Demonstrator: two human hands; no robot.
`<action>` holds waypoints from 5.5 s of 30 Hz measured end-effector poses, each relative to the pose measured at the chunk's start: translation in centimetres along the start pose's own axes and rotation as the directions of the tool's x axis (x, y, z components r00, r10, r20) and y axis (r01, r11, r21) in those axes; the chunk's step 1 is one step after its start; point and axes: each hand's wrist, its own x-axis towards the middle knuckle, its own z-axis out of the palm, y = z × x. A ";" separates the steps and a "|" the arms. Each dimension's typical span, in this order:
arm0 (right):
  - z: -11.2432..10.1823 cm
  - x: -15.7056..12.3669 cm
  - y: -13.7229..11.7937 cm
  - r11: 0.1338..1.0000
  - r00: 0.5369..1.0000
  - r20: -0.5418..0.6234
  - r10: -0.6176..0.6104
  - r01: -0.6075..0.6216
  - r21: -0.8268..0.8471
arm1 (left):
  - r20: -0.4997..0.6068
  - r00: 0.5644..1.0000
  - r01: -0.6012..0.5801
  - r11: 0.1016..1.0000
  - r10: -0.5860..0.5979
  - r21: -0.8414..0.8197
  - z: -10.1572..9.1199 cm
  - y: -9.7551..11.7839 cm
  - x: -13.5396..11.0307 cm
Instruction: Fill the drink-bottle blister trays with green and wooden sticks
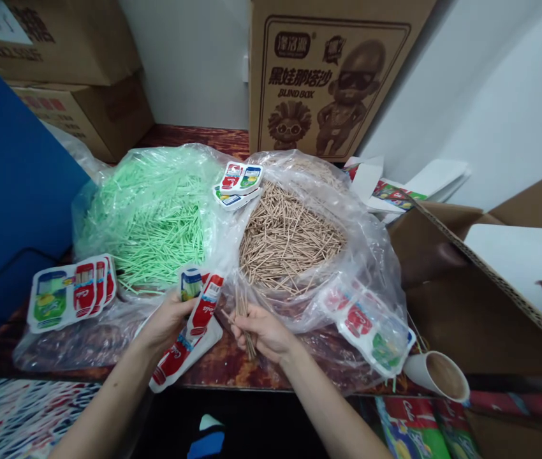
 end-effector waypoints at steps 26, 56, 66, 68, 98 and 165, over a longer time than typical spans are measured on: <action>0.7 0.6 1.6 0.651 0.791 -0.100 -0.603 0.416 -0.636 | -0.194 0.974 -0.135 0.986 0.115 -0.094 -2.3 1.0 -1.1; 1.2 -0.8 -1.8 0.708 0.793 -0.189 -0.579 0.374 -0.599 | -0.255 0.967 -0.051 0.986 0.009 -0.159 -2.3 -0.8 -3.6; -6.9 1.1 -13.2 0.204 0.577 -0.098 -0.811 0.122 -0.971 | -0.250 0.967 0.018 0.990 -0.053 -0.141 -2.3 -0.8 -4.4; -6.7 1.0 -12.9 0.196 0.569 -0.085 -0.818 0.137 -0.971 | -0.257 0.965 0.023 0.990 -0.059 -0.141 -2.3 -0.8 -4.4; -0.3 0.9 4.1 0.645 0.816 -0.025 -0.577 0.437 -0.627 | -0.251 0.968 -0.033 0.988 -0.006 -0.151 -3.1 -2.3 -4.7; 6.7 1.8 -5.5 0.978 0.974 -0.129 -0.186 0.196 0.076 | -0.062 0.963 -0.199 0.844 0.263 0.498 -0.7 -3.6 -4.7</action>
